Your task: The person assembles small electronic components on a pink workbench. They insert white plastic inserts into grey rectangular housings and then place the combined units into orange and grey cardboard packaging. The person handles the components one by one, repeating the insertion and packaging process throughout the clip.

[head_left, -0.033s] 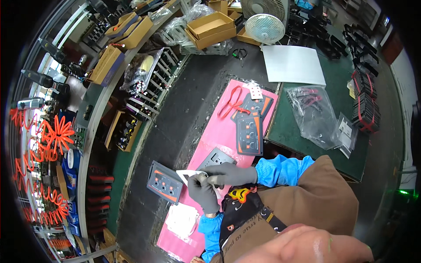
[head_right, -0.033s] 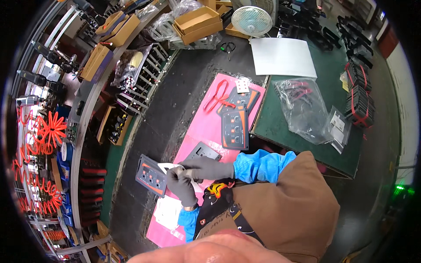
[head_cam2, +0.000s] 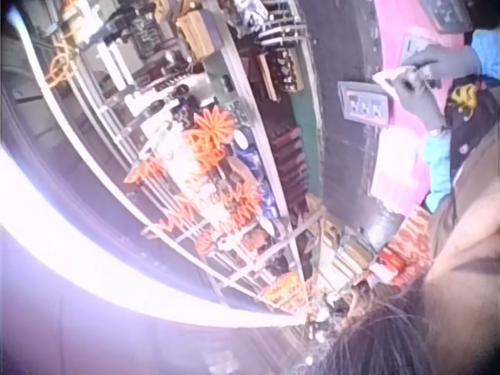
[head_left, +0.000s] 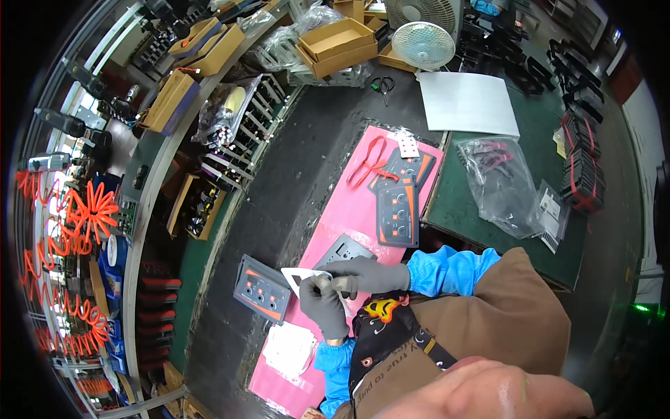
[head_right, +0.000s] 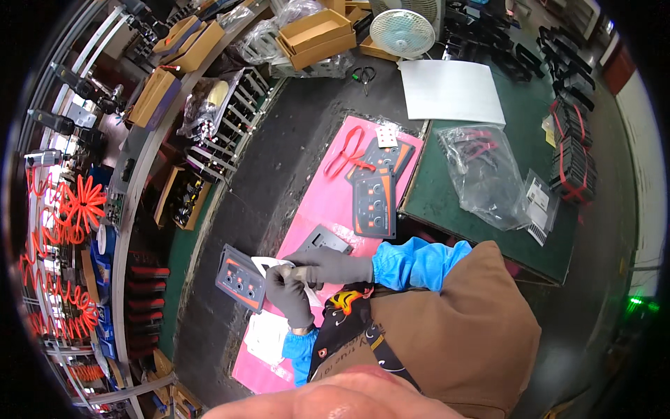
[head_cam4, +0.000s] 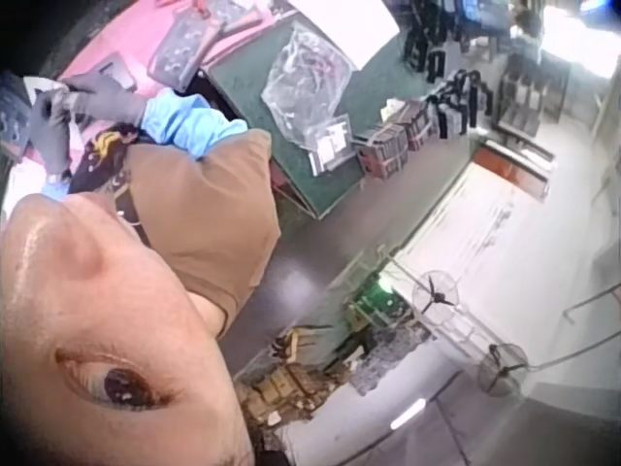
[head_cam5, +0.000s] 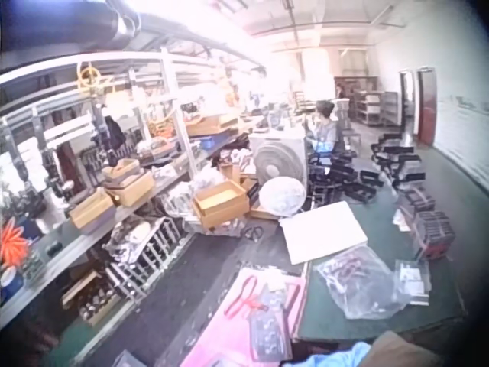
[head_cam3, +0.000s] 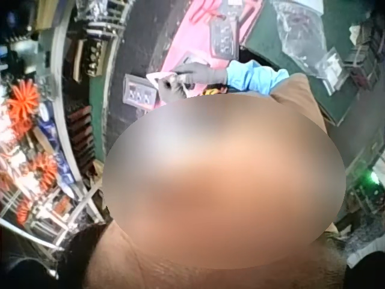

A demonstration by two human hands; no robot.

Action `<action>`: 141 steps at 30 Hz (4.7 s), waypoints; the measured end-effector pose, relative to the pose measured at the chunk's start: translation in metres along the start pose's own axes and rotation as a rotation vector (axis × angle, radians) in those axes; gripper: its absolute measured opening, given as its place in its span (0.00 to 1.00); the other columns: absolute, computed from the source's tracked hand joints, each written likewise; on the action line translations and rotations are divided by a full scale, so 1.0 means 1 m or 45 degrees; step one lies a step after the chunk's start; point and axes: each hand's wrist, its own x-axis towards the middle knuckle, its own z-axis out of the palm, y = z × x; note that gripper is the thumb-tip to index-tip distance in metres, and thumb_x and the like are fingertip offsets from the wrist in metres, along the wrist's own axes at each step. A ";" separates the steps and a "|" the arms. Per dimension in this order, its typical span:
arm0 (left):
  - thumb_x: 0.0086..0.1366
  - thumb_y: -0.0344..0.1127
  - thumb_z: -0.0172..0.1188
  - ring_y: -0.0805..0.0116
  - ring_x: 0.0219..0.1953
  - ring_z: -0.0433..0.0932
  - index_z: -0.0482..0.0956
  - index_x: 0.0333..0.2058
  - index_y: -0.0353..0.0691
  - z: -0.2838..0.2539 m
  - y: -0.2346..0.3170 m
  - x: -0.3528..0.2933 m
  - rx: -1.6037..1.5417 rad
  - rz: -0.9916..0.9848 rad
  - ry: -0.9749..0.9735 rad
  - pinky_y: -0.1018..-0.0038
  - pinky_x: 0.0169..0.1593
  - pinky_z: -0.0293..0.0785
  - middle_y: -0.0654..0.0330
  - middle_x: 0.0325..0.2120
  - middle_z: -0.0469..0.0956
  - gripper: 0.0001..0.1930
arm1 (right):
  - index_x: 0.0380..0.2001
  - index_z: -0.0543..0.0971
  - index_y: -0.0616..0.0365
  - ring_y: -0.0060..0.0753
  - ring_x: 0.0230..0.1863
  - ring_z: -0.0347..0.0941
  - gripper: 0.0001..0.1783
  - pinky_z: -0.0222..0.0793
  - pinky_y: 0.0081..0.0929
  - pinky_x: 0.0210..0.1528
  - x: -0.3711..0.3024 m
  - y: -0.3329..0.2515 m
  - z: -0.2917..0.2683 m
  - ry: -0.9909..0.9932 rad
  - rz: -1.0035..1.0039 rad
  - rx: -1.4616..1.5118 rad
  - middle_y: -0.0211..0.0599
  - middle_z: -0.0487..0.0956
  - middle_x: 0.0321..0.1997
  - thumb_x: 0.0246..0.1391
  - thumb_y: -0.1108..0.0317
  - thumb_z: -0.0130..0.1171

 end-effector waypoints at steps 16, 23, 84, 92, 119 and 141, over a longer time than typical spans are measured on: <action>0.65 0.34 0.61 0.83 0.16 0.57 0.67 0.23 0.47 -0.082 -0.060 0.016 -2.506 -0.325 -0.206 0.86 0.17 0.59 0.75 0.16 0.57 0.14 | 0.56 0.74 0.64 0.20 0.24 0.75 0.23 0.74 0.19 0.23 0.023 0.036 -0.060 0.366 0.205 0.034 0.36 0.80 0.32 0.68 0.59 0.44; 0.69 0.44 0.54 0.79 0.15 0.60 0.68 0.25 0.44 -0.200 -0.143 -0.032 -0.878 -0.419 0.288 0.81 0.18 0.56 0.69 0.17 0.66 0.15 | 0.50 0.75 0.63 0.18 0.24 0.72 0.19 0.70 0.16 0.25 0.029 0.085 -0.085 0.497 0.440 0.076 0.32 0.78 0.29 0.68 0.60 0.46; 0.56 0.33 0.70 0.50 0.53 0.74 0.58 0.66 0.43 -0.243 -0.131 -0.029 0.981 -0.705 1.633 0.61 0.58 0.70 0.49 0.58 0.65 0.42 | 0.45 0.73 0.58 0.19 0.30 0.72 0.15 0.70 0.17 0.28 -0.001 0.040 -0.056 0.669 0.273 0.553 0.28 0.75 0.33 0.66 0.57 0.54; 0.55 0.46 0.72 0.74 0.30 0.73 0.79 0.32 0.38 -0.076 -0.025 0.032 0.399 0.052 0.579 0.73 0.34 0.70 0.62 0.30 0.77 0.17 | 0.44 0.73 0.60 0.21 0.28 0.71 0.13 0.70 0.20 0.29 0.029 0.006 0.018 0.684 0.231 0.087 0.32 0.74 0.32 0.64 0.62 0.55; 0.59 0.42 0.68 0.76 0.24 0.72 0.83 0.29 0.33 -0.087 -0.135 0.030 0.050 -0.592 -0.126 0.73 0.29 0.68 0.64 0.22 0.78 0.15 | 0.37 0.80 0.61 0.20 0.27 0.73 0.16 0.70 0.23 0.32 0.007 0.111 -0.082 0.252 0.675 -0.314 0.28 0.76 0.26 0.62 0.56 0.56; 0.58 0.51 0.66 0.65 0.25 0.79 0.84 0.29 0.38 -0.057 -0.215 0.014 0.437 -0.731 0.074 0.68 0.32 0.72 0.58 0.21 0.81 0.19 | 0.36 0.79 0.56 0.57 0.38 0.77 0.20 0.70 0.47 0.42 -0.005 0.166 -0.069 0.227 0.624 -1.156 0.52 0.80 0.33 0.60 0.48 0.54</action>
